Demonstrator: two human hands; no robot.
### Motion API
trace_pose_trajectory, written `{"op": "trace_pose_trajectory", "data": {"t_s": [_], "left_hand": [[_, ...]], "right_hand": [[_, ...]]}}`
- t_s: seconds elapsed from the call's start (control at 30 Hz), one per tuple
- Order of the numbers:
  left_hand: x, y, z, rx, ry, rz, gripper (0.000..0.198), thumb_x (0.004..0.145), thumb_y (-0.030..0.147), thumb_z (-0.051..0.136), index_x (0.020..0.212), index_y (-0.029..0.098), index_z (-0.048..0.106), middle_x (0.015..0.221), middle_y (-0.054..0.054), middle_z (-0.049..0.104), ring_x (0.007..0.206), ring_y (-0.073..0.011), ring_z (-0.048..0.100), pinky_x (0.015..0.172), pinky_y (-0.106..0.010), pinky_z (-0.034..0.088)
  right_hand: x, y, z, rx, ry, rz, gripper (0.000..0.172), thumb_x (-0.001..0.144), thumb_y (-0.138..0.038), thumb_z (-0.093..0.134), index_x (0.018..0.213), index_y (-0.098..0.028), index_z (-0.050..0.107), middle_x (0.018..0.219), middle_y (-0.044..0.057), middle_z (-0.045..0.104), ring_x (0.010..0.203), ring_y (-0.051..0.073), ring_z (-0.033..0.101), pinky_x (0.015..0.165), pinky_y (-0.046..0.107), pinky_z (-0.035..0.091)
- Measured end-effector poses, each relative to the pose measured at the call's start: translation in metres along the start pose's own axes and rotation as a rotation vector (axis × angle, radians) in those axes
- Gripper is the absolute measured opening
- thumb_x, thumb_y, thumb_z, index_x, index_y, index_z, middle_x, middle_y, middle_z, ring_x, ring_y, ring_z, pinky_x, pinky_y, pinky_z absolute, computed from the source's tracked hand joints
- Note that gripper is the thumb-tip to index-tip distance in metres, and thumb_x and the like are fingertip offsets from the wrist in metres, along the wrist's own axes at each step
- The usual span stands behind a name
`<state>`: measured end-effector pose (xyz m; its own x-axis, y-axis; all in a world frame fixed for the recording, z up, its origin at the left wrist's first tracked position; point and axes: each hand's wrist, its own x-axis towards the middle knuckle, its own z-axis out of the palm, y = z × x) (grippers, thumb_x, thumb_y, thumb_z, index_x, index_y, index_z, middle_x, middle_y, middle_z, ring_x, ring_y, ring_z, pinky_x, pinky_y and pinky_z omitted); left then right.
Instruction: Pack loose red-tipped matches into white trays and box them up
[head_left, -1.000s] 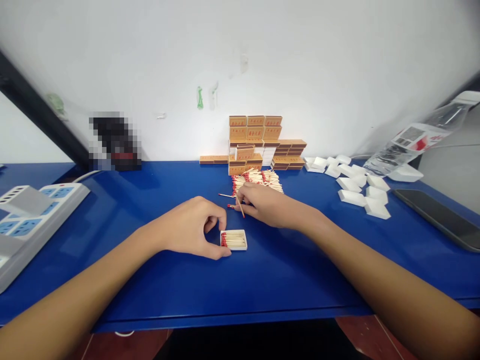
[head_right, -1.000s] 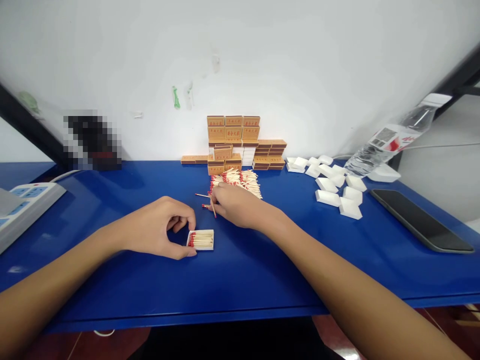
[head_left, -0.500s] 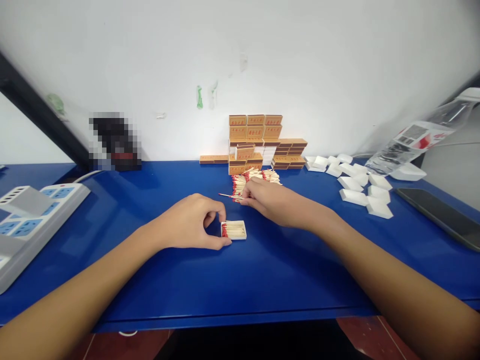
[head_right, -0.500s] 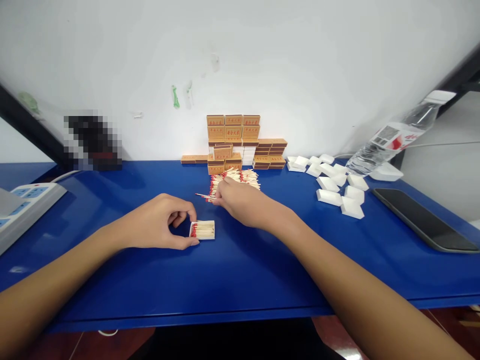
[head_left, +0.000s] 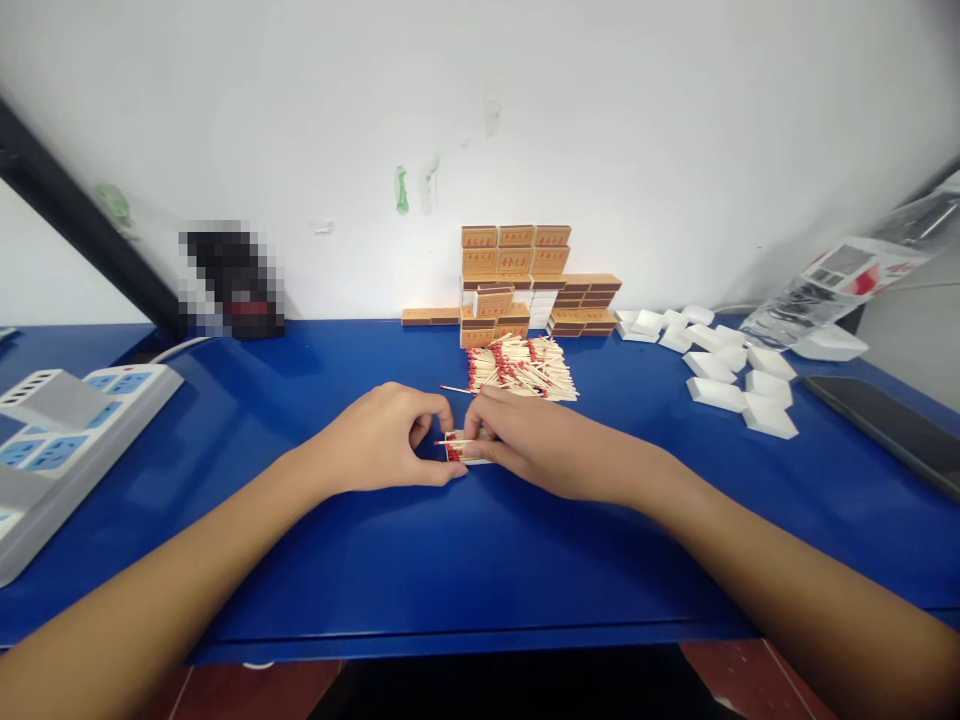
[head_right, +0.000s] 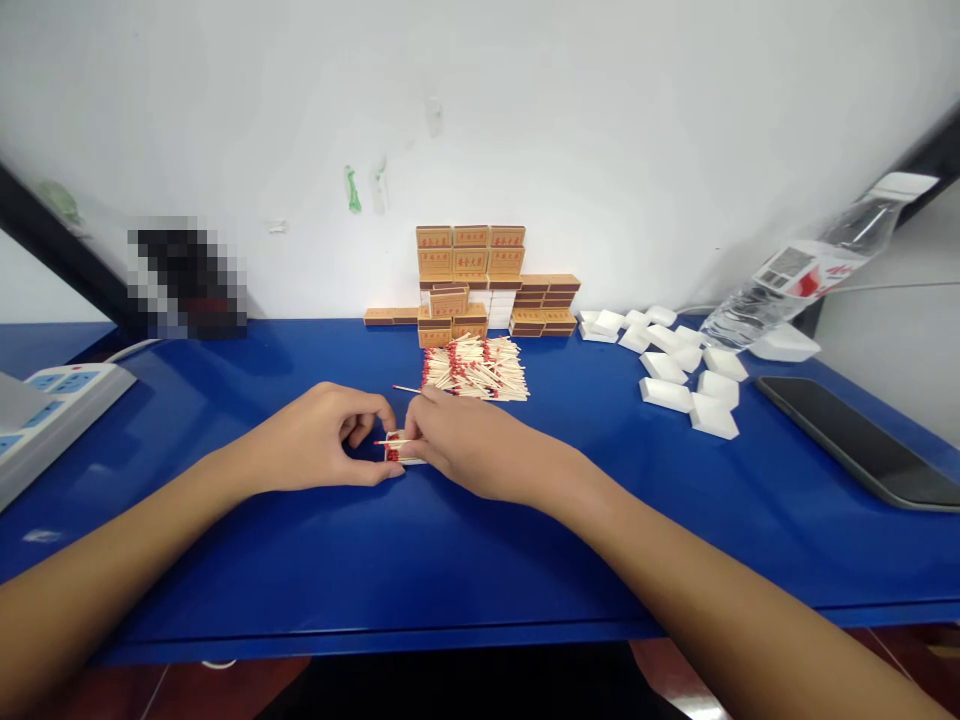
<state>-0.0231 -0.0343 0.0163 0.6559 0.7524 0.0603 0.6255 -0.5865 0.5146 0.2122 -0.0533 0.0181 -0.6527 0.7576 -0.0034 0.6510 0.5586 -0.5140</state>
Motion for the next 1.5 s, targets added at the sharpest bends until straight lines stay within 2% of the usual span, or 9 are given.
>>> {"op": "trace_pose_trajectory", "data": {"t_s": [0.27,0.43,0.6,0.87,1.03,1.2,1.4,1.5], "left_hand": [[0.0,0.001,-0.002,0.013,-0.02,-0.005,0.034,0.078,0.05,0.082,0.092,0.021,0.072,0.063,0.006,0.056,0.056,-0.0109,0.051,0.055,-0.025,0.034],[-0.001,0.002,-0.011,0.013,-0.025,0.011,0.041,0.08,0.056,0.08,0.099,0.021,0.073,0.066,0.005,0.057,0.057,-0.0111,0.051,0.055,-0.026,0.036],[-0.003,0.0,-0.019,0.013,-0.052,0.028,0.02,0.092,0.039,0.066,0.087,0.02,0.073,0.061,0.005,0.054,0.055,-0.0105,0.046,0.056,-0.026,0.036],[-0.002,-0.006,-0.016,0.003,-0.098,0.034,0.01,0.088,0.023,0.064,0.086,0.02,0.074,0.062,0.005,0.054,0.055,-0.01,0.046,0.055,-0.025,0.036],[-0.001,-0.003,-0.015,-0.034,-0.058,0.051,0.01,0.088,0.022,0.066,0.085,0.019,0.075,0.06,0.005,0.053,0.054,-0.0091,0.045,0.055,-0.023,0.037],[0.0,-0.001,-0.011,-0.045,0.018,0.068,0.012,0.091,0.026,0.068,0.086,0.019,0.076,0.06,0.006,0.053,0.054,-0.0082,0.045,0.055,-0.022,0.039],[0.001,-0.004,-0.006,-0.048,0.037,0.111,0.015,0.092,0.032,0.069,0.088,0.02,0.078,0.063,0.005,0.056,0.056,-0.0083,0.047,0.056,-0.023,0.039],[0.0,-0.003,-0.008,-0.051,0.054,0.105,0.013,0.092,0.029,0.069,0.09,0.021,0.078,0.062,0.005,0.054,0.055,-0.0081,0.046,0.056,-0.022,0.039]], "right_hand": [[-0.004,0.015,-0.012,-0.053,0.022,-0.035,0.004,0.099,-0.027,0.063,0.099,-0.022,0.064,0.101,0.004,0.068,0.085,0.019,0.06,0.071,0.031,0.042],[-0.005,0.016,-0.014,-0.079,0.013,-0.035,0.01,0.1,-0.027,0.062,0.091,-0.022,0.063,0.095,0.003,0.068,0.08,0.018,0.058,0.069,0.031,0.041],[-0.004,0.012,-0.011,-0.057,0.015,-0.048,0.014,0.102,-0.027,0.06,0.09,-0.022,0.062,0.093,0.004,0.069,0.08,0.018,0.058,0.069,0.03,0.041],[-0.005,0.006,-0.013,-0.038,-0.02,-0.037,0.014,0.103,-0.026,0.059,0.091,-0.02,0.062,0.095,0.004,0.069,0.082,0.018,0.057,0.071,0.03,0.04],[-0.007,0.01,-0.016,-0.026,-0.019,-0.022,0.011,0.097,-0.031,0.068,0.094,-0.021,0.065,0.095,0.003,0.069,0.08,0.017,0.057,0.068,0.029,0.04],[-0.008,0.012,-0.017,-0.061,-0.043,-0.018,0.01,0.099,-0.027,0.064,0.093,-0.02,0.067,0.094,0.004,0.069,0.08,0.018,0.058,0.069,0.03,0.041],[-0.008,0.012,-0.017,-0.06,-0.025,-0.02,0.014,0.1,-0.03,0.063,0.091,-0.02,0.066,0.091,0.004,0.068,0.076,0.017,0.056,0.066,0.03,0.039],[-0.008,0.011,-0.017,-0.053,0.007,-0.04,0.013,0.098,-0.03,0.066,0.09,-0.02,0.064,0.091,0.003,0.068,0.075,0.016,0.055,0.066,0.029,0.038]]}}
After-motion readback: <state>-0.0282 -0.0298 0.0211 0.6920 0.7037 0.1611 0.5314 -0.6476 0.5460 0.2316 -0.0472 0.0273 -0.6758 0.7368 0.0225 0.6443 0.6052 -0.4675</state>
